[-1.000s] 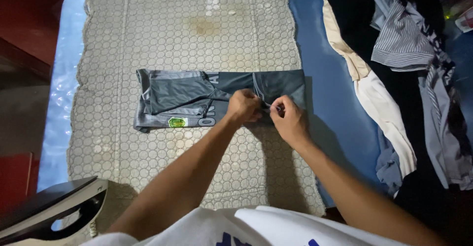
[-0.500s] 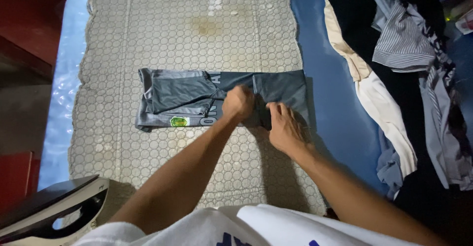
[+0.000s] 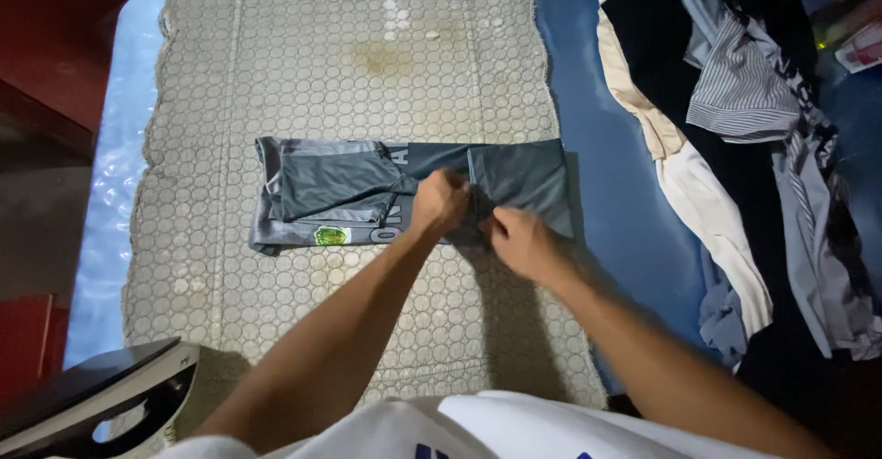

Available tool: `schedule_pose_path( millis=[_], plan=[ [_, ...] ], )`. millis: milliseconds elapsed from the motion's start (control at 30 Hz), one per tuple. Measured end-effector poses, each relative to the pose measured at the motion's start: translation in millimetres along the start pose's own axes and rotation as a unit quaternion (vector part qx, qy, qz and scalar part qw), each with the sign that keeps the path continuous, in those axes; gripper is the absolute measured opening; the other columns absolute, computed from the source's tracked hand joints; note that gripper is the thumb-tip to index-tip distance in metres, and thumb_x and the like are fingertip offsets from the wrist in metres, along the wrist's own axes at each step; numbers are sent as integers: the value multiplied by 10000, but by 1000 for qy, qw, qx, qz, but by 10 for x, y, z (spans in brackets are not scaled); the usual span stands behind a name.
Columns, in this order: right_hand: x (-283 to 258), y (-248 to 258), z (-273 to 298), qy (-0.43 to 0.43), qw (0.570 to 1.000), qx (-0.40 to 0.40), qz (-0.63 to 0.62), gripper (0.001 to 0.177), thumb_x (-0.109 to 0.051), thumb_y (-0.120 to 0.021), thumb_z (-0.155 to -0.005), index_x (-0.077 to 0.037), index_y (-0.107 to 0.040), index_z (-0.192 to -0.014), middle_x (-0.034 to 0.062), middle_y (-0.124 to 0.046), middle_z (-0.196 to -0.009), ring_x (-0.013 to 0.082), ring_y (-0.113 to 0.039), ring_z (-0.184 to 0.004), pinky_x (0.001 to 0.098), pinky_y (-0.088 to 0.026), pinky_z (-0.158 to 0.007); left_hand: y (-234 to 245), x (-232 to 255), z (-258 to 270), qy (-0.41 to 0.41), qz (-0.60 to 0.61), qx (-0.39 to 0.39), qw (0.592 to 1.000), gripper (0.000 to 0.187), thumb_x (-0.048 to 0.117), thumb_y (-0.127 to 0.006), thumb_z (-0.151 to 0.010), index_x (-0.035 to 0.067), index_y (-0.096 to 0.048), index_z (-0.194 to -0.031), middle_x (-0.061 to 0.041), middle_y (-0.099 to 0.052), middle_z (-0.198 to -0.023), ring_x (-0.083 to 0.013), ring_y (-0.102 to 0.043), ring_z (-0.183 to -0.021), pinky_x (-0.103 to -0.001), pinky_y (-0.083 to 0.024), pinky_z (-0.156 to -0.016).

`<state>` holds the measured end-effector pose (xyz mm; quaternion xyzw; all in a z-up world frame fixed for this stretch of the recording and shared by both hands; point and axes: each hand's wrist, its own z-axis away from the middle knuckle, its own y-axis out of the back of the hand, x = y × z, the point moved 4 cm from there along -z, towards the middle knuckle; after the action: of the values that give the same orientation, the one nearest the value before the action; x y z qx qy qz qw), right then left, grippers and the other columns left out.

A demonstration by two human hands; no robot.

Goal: The user folds a grey t-shirt on a bed and then picks up an iron.

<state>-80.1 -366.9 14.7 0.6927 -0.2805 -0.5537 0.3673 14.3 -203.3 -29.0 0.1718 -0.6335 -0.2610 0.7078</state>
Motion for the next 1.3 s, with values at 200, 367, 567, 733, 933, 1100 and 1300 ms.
schedule_pose_path(
  millis=[200,367,567,733,933,1100,1300],
  plan=[
    [197,352,-723,-34,999,-3,27,358,-125,-604,-971,-135,-586,-1329,152,-646,-1164,355,-642,-1029,477,-542,-890,-163,1,461,76,-66,-118,988,394,412,-721,-903,23,-780,-915,-228,-752,-943,-382,-746,-892,-457,-583,-815],
    [93,251,-1177,91,987,-71,115,459,-174,-692,-919,-165,-599,-1369,153,-603,-1271,395,-519,-1198,519,-440,-1007,-675,-405,445,101,-33,-129,986,322,346,-700,-885,38,-773,-945,-210,-773,-944,-354,-773,-851,-454,-610,-771],
    [362,143,-1407,63,988,-93,105,345,-210,-718,-918,-132,-652,-1248,157,-608,-1253,405,-515,-1217,507,-434,-1034,-312,-66,573,95,-28,-83,992,244,272,-648,-928,114,-787,-1051,-170,-769,-1042,-343,-760,-909,-451,-599,-786],
    [354,143,-1424,67,993,-75,68,308,-202,-711,-919,-94,-651,-1201,149,-631,-1246,407,-538,-1198,502,-448,-1022,-76,155,673,134,-45,-94,985,274,307,-687,-904,127,-774,-1092,-165,-754,-1093,-355,-740,-973,-454,-582,-831],
    [333,92,-1487,49,988,-109,97,238,-206,-726,-950,-99,-676,-1156,148,-650,-1204,387,-551,-1193,495,-441,-1044,36,295,760,141,-90,-124,978,341,400,-671,-912,129,-742,-1106,-178,-736,-1104,-380,-717,-1018,-472,-576,-843],
    [362,128,-1542,14,997,-76,-27,291,-170,-703,-928,-77,-632,-1195,134,-671,-1149,322,-645,-1096,455,-521,-952,-41,224,750,94,-89,-108,986,316,393,-649,-915,138,-743,-1076,-174,-748,-1075,-398,-709,-1003,-489,-568,-831],
    [357,113,-1298,105,991,42,71,197,-96,-726,-944,-65,-708,-1137,154,-686,-1129,360,-620,-1096,470,-509,-965,-193,59,672,92,-95,-90,987,277,365,-662,-912,139,-732,-1056,-172,-743,-1030,-394,-720,-962,-500,-577,-794]
  ],
)
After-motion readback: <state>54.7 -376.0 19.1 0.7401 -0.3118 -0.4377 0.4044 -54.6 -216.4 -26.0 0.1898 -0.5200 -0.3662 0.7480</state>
